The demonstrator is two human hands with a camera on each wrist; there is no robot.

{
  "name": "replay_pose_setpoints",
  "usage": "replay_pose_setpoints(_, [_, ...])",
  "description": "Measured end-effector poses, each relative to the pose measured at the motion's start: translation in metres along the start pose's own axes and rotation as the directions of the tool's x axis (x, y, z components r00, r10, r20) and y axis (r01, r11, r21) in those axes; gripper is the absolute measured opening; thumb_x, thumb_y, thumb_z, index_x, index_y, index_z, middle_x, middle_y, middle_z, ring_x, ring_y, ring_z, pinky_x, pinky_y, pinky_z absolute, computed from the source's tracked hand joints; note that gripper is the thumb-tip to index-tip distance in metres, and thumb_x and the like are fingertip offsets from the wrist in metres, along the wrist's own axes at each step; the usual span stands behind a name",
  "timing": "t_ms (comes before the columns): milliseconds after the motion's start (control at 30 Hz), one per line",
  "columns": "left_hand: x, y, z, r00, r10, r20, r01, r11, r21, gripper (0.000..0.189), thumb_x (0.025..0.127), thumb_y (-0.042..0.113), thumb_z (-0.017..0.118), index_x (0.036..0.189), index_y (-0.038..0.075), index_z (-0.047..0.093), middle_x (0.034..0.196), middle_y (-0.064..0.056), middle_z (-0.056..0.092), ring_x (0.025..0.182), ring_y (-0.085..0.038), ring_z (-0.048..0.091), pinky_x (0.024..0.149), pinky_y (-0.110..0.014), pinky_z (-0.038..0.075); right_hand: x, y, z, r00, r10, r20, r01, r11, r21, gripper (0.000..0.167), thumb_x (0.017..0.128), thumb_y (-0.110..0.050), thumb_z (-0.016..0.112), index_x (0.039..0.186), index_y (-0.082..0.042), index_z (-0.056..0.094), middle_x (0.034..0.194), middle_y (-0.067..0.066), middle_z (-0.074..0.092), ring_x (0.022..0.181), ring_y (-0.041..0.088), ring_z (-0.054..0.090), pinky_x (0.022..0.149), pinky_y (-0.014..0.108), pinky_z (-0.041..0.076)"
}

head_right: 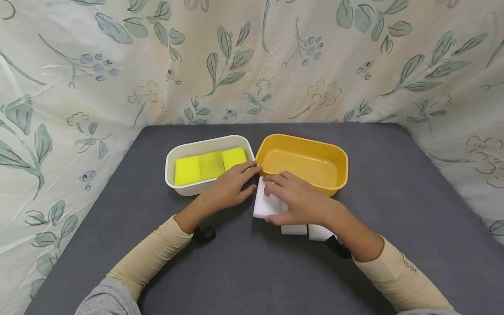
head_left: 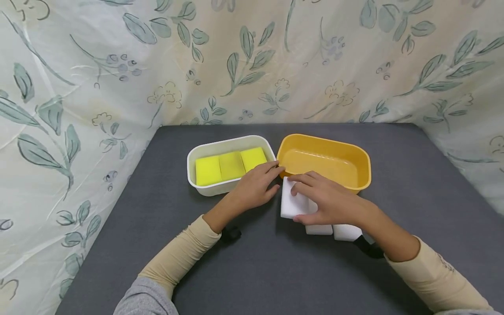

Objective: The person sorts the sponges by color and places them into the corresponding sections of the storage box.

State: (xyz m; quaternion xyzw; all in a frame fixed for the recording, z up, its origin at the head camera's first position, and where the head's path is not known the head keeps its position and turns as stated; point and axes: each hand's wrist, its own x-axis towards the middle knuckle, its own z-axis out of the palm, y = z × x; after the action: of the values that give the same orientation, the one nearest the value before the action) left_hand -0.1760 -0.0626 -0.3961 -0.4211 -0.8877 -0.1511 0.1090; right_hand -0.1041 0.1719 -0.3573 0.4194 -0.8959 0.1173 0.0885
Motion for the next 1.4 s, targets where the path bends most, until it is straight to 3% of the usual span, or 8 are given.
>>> replay_pose_setpoints(233, [0.002,-0.001,0.002,1.0,0.006,-0.009,-0.006,1.0,0.014,0.056,0.095,0.022,0.07,0.145,0.005,0.052,0.15,-0.016,0.047,0.136,-0.026,0.046,0.113,-0.037,0.034,0.006,0.012,-0.01,0.999,0.039,-0.027,-0.038,0.999,0.017,0.049,0.081,-0.048,0.082,0.113,-0.017,0.063,0.141,0.006,0.056,0.114,0.022,0.054,0.083,0.034,0.054])
replay_pose_setpoints(500, [0.003,0.001,0.002,1.0,-0.018,0.014,0.017,1.0,0.022,0.057,0.096,0.024,0.069,0.147,0.007,0.051,0.151,-0.013,0.046,0.138,-0.025,0.044,0.114,-0.037,0.034,0.013,0.027,-0.01,0.995,0.098,0.003,-0.098,0.992,0.081,0.048,0.084,-0.047,0.079,0.115,-0.015,0.064,0.142,0.009,0.056,0.121,0.028,0.054,0.096,0.045,0.051])
replay_pose_setpoints(733, [0.004,0.002,0.001,1.0,-0.013,0.021,0.012,1.0,0.027,0.056,0.096,0.025,0.068,0.147,0.007,0.051,0.151,-0.014,0.046,0.137,-0.025,0.045,0.113,-0.037,0.035,0.016,0.035,-0.011,0.993,0.119,0.017,-0.12,0.988,0.093,0.047,0.085,-0.046,0.079,0.115,-0.014,0.064,0.138,0.01,0.058,0.119,0.028,0.056,0.097,0.046,0.05])
replay_pose_setpoints(867, [0.003,0.002,0.0,1.0,-0.015,0.02,0.014,0.999,0.033,0.056,0.096,0.025,0.068,0.146,0.007,0.051,0.151,-0.013,0.047,0.137,-0.025,0.045,0.113,-0.037,0.035,0.018,0.037,-0.013,0.993,0.12,0.01,-0.12,0.987,0.105,0.048,0.085,-0.045,0.079,0.117,-0.014,0.064,0.131,0.007,0.062,0.111,0.024,0.059,0.093,0.042,0.052])
replay_pose_setpoints(1100, [0.001,0.002,0.0,1.0,-0.006,0.018,0.006,0.999,0.033,0.055,0.097,0.025,0.067,0.146,0.006,0.051,0.151,-0.014,0.046,0.137,-0.026,0.045,0.113,-0.037,0.034,0.019,0.039,-0.014,0.987,0.157,0.017,-0.158,0.98,0.122,0.045,0.087,-0.047,0.077,0.118,-0.015,0.066,0.111,-0.002,0.068,0.089,0.02,0.06,0.076,0.034,0.051])
replay_pose_setpoints(1400, [0.0,0.001,0.001,1.0,0.003,-0.002,-0.003,1.0,0.022,0.055,0.096,0.023,0.067,0.146,0.005,0.051,0.15,-0.015,0.047,0.136,-0.027,0.046,0.113,-0.037,0.035,0.023,0.041,-0.015,0.979,0.201,0.016,-0.202,0.969,0.145,0.036,0.091,-0.038,0.075,0.118,-0.014,0.071,0.104,-0.001,0.07,0.085,0.021,0.062,0.077,0.037,0.053])
